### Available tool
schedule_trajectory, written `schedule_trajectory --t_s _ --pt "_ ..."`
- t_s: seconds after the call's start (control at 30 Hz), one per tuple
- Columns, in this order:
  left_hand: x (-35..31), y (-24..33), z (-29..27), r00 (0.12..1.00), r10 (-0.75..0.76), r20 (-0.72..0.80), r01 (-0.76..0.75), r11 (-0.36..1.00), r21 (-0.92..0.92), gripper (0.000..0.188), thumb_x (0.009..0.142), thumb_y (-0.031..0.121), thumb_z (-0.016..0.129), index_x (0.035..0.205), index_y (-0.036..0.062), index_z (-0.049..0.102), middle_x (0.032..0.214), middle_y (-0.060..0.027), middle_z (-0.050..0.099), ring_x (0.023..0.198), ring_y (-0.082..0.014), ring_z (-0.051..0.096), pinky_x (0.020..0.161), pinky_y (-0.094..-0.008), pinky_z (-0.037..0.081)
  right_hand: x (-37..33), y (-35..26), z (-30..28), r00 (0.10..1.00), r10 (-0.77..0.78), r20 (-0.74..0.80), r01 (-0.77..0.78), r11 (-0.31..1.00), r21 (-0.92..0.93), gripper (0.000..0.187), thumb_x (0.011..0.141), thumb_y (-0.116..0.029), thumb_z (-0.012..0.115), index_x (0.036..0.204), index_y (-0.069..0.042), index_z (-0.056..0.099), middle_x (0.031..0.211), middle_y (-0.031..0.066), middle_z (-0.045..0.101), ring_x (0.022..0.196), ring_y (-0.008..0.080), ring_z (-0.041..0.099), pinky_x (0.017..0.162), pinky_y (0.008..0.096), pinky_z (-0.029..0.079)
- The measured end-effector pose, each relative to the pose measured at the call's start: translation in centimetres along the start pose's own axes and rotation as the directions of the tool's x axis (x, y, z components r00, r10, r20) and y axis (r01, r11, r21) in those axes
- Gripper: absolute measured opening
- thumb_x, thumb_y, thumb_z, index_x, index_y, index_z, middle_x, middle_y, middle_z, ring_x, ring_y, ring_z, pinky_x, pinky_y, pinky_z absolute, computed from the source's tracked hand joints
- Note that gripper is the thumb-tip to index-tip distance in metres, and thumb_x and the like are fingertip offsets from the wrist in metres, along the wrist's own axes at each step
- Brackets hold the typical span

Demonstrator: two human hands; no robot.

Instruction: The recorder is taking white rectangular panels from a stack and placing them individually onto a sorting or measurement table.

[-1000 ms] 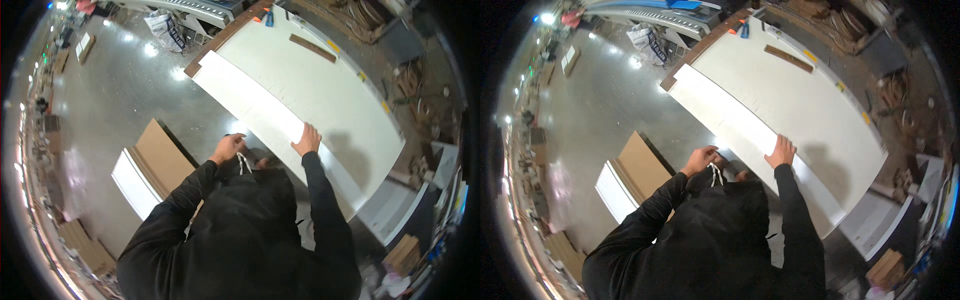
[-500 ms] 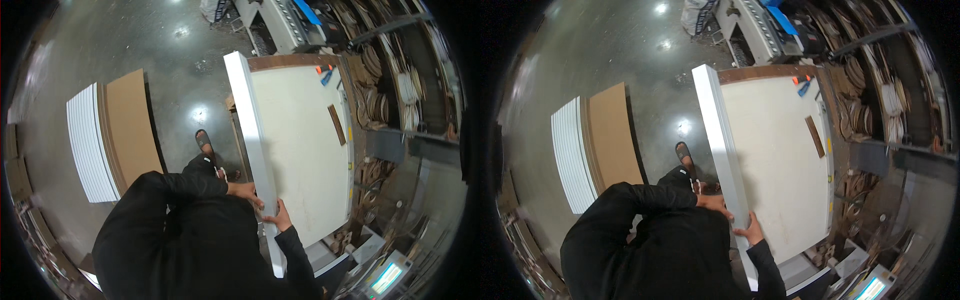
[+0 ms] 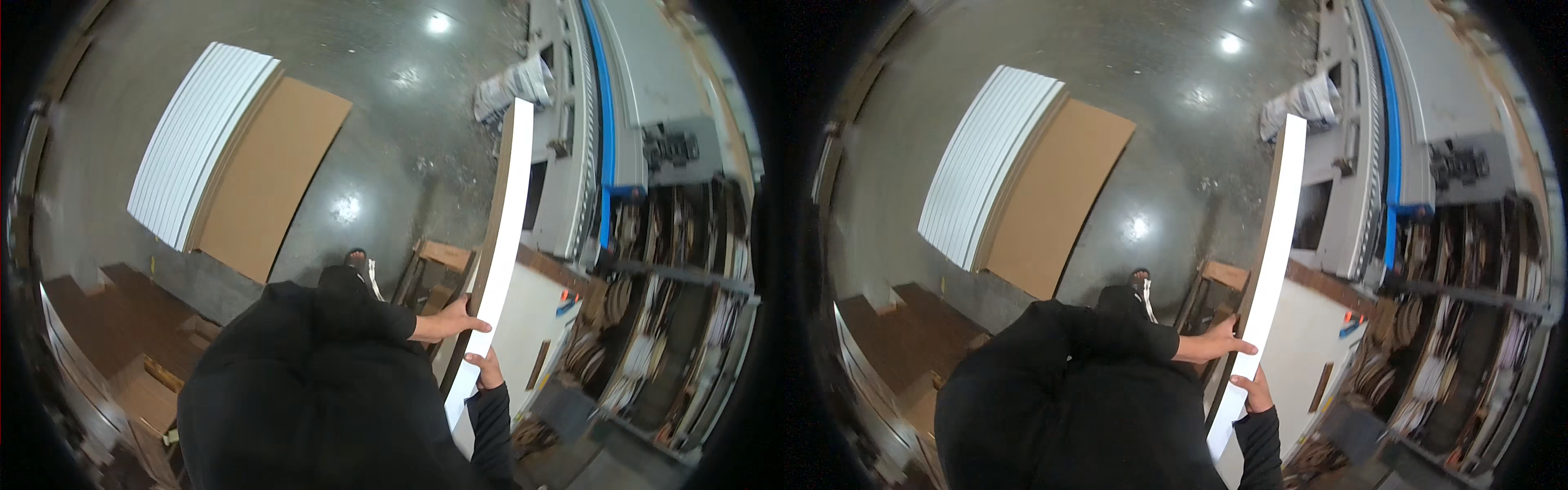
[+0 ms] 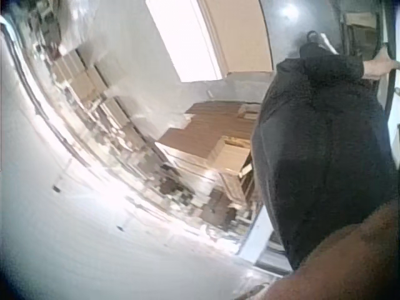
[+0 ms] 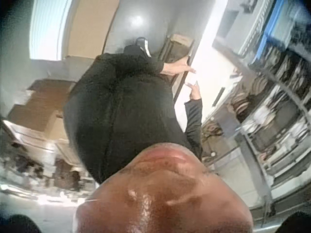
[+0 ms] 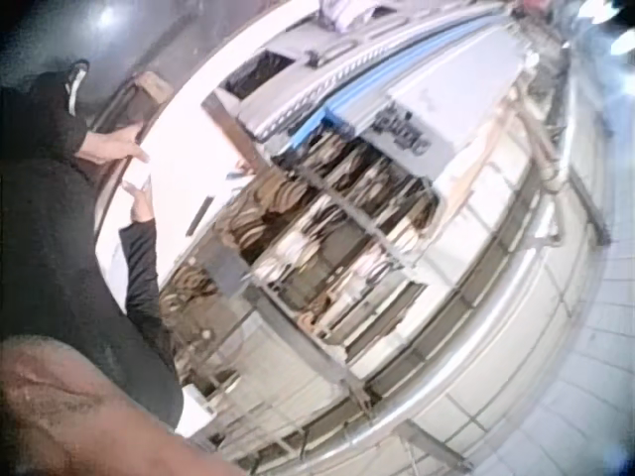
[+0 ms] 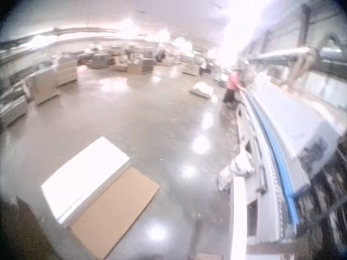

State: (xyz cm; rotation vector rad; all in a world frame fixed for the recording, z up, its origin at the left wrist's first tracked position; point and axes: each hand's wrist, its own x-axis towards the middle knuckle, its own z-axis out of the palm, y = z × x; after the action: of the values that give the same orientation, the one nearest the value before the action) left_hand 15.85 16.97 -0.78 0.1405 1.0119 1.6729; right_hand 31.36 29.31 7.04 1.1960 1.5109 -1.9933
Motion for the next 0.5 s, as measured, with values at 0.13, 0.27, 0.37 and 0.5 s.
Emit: schedule_trajectory --t_s 0.13,0.27,0.37,0.5 --pt "0.5 5.2 -5.6 0.954 0.174 -0.243 -0.185 0.983 -0.023 0.099 0.079 0.026 0.091 0.152 -0.0081 0.034 0.145 -0.0236 0.052 0.139 -0.0326 0.048 0.118 -0.0413 0.039 7.4 -6.8 3.1 0.963 -0.037 0.266 0.104 0.964 -0.244 0.086 0.077 -0.023 0.083 0.150 -0.001 0.042 0.128 0.0068 0.058 0.120 0.0192 0.057 0.102 0.0345 0.049" --pt "-0.9 9.6 -11.5 0.823 0.348 -0.449 -0.442 0.889 -0.122 0.091 0.078 0.020 0.089 0.149 -0.0049 0.039 0.139 -0.0181 0.054 0.129 -0.0282 0.055 0.113 -0.0410 0.045 13.2 -14.5 10.5 0.891 -0.045 0.452 0.251 0.878 -0.407 0.087 0.078 -0.024 0.087 0.149 0.000 0.043 0.126 0.0056 0.058 0.121 0.0167 0.056 0.103 0.0336 0.049" --pt "-3.7 13.2 -16.1 0.667 0.384 -0.639 -0.576 0.809 -0.115 0.079 0.077 0.014 0.086 0.142 -0.0034 0.045 0.129 -0.0150 0.059 0.122 -0.0270 0.059 0.108 -0.0412 0.050 18.3 -18.5 16.2 0.820 0.035 0.572 0.308 0.814 -0.492 0.098 0.079 -0.030 0.090 0.155 0.001 0.036 0.140 0.0133 0.054 0.131 0.0225 0.051 0.110 0.0351 0.044" --pt "-5.9 14.6 -25.7 0.484 0.373 -0.792 -0.763 0.623 -0.172 0.080 0.078 0.016 0.086 0.143 0.0005 0.041 0.126 -0.0136 0.058 0.118 -0.0266 0.059 0.103 -0.0398 0.051 22.8 -21.8 21.1 0.758 0.200 0.621 0.255 0.786 -0.563 0.110 0.083 -0.047 0.087 0.161 0.002 0.026 0.150 0.0254 0.046 0.139 0.0325 0.046 0.117 0.0402 0.037"
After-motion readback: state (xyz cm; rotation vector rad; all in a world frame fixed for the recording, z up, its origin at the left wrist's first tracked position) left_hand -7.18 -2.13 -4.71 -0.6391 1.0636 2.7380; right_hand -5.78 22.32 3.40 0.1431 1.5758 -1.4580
